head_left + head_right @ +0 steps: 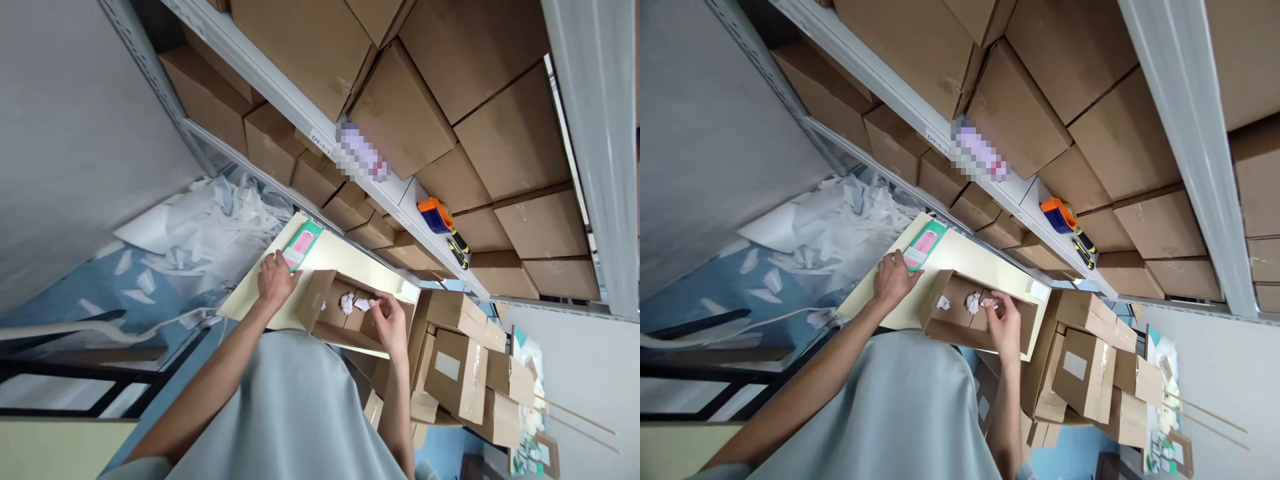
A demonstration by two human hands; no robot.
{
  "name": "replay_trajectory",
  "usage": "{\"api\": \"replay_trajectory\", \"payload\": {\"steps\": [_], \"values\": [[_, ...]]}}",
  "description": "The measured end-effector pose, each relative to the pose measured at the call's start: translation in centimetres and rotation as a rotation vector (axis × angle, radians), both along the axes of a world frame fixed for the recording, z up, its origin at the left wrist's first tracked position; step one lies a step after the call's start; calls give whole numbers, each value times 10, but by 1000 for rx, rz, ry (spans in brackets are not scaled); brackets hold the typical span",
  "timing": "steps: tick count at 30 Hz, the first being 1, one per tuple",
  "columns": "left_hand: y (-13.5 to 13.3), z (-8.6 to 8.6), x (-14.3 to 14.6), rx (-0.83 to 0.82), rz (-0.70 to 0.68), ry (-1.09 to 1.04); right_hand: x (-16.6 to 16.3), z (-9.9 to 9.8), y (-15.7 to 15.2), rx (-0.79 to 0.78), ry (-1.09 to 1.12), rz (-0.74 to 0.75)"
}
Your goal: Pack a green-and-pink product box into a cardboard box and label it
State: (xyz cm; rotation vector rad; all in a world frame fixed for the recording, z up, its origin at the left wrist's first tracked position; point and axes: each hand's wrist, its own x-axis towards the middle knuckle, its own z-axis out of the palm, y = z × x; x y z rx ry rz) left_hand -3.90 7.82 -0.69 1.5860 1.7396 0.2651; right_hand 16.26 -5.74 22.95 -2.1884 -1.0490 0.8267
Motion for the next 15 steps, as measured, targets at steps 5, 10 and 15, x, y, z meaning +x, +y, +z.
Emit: {"api": "replay_trajectory", "payload": {"steps": [5, 10, 15], "values": [[11, -17, 13, -47, -20, 21, -9, 8, -20, -27, -35, -72], [28, -12, 11, -123, 145, -102, 3, 6, -38, 5, -42, -117], [46, 27, -6, -397, 403, -600, 24, 7, -42, 56, 20, -97]]}}
